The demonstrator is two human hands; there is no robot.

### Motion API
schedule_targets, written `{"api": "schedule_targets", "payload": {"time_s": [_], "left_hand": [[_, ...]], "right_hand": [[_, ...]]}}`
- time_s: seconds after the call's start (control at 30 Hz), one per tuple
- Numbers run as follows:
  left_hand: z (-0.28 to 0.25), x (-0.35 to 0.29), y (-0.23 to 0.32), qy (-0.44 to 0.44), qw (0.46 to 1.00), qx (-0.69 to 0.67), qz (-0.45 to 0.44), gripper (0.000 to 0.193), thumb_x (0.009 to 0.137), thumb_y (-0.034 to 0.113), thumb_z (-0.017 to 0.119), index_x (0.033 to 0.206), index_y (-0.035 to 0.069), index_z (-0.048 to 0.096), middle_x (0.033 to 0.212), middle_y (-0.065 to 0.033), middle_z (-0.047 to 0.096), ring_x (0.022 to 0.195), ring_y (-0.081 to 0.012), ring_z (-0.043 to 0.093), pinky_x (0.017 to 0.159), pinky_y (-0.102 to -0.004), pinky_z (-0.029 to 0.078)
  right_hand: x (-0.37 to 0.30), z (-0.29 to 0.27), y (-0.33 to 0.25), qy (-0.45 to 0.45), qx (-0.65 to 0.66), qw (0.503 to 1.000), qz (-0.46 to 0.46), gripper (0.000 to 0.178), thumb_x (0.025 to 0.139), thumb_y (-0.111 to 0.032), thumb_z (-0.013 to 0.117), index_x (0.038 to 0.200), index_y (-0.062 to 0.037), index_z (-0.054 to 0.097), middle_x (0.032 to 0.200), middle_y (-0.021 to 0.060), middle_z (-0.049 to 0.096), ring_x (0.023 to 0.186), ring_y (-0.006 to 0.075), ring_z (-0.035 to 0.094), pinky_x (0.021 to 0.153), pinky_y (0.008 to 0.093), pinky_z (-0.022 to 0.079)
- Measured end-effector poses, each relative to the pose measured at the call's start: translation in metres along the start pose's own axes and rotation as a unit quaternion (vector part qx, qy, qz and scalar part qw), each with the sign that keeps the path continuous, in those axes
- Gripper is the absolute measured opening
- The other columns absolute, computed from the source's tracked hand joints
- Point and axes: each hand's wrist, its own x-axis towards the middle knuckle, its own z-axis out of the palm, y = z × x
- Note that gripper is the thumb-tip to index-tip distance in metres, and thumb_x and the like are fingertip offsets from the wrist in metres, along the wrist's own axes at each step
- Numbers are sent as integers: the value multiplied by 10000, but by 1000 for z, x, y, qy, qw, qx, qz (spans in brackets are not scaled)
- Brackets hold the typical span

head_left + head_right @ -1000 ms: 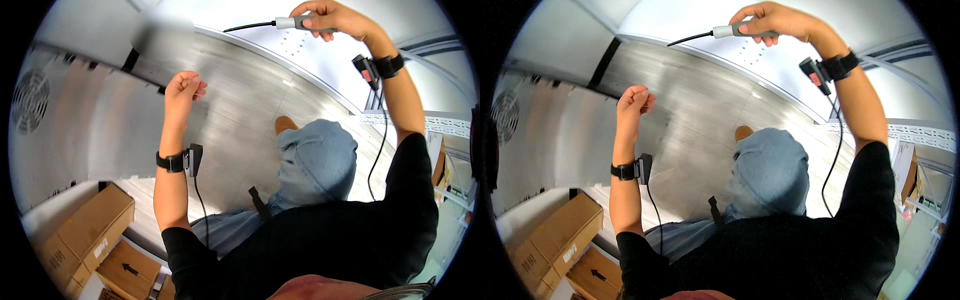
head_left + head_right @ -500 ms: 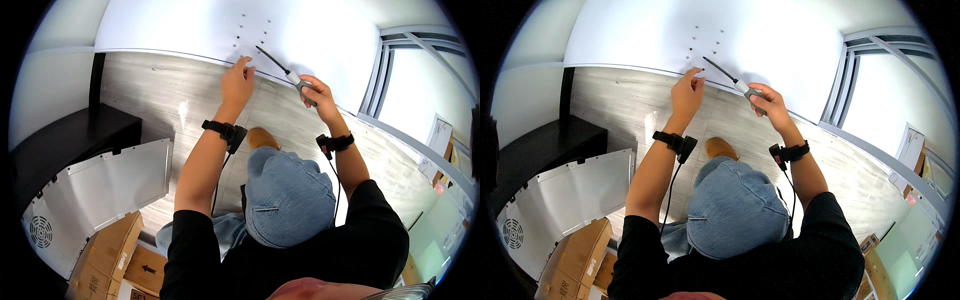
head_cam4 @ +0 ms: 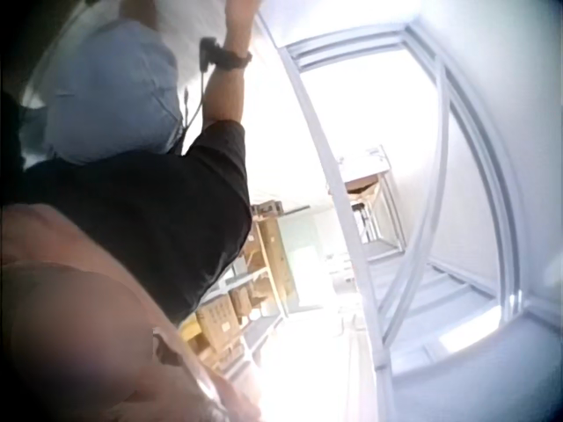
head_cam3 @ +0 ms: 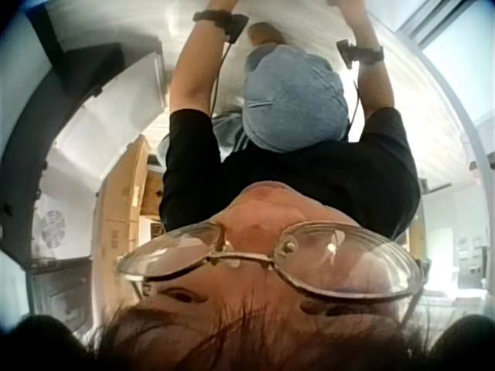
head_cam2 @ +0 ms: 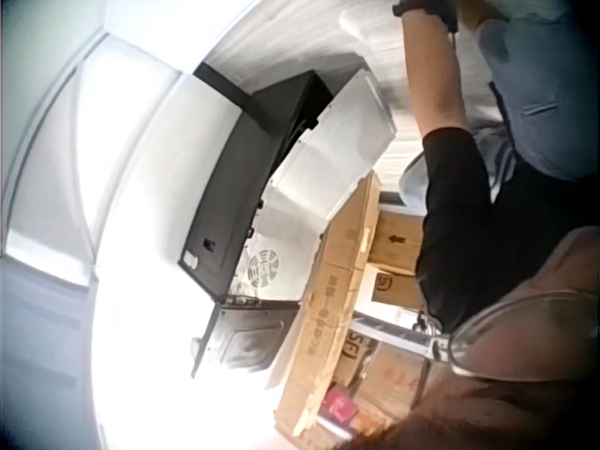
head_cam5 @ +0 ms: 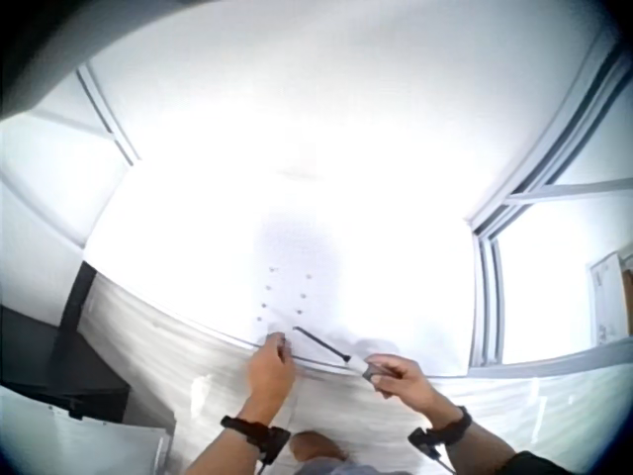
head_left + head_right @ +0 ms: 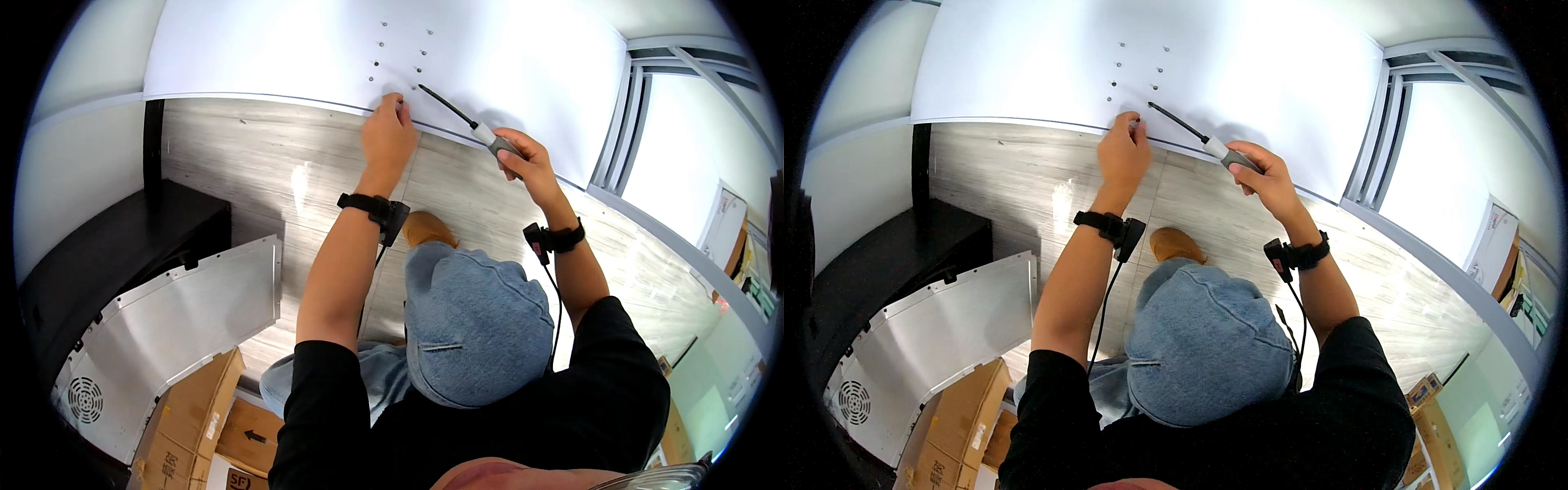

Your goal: The person uses a screwdriver to fasten screws into the back panel of a white appliance. They repeatedly insert screws and tighten them to secure the panel in place.

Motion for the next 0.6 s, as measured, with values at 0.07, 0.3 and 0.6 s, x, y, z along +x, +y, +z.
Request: {"api": "schedule_targets", "payload": {"time_s": [0.07, 0.3, 0.6], "left_hand": [[1, -1, -4, 19, 999, -10, 27, 155, 852, 139, 603, 975, 45, 608, 694, -99, 626, 622, -259, 605, 575, -346, 475], [-44, -20, -17, 23, 862, -447, -238, 128, 900, 177, 589, 954, 60, 594, 808, -46, 641, 696, -140, 620, 599, -263, 493], [-152, -96, -86, 95, 545, -781, -288, 141, 948, 167, 502, 978, 48, 573, 984, -89, 637, 836, -187, 636, 759, -287, 546]], "right_hand": [[3, 0, 1, -10, -3, 1000, -2, 311, 861, -113, 611, 1167, -66, 586, 727, -14, 535, 589, 61, 449, 508, 206, 370], [18, 22, -18, -63, -55, 996, -3, 310, 845, -119, 632, 1152, -86, 603, 776, -17, 567, 627, 54, 471, 528, 205, 393], [43, 139, -52, -283, -195, 939, -24, 327, 812, -141, 663, 1130, -76, 619, 872, -13, 605, 737, 60, 495, 651, 215, 413]]}}
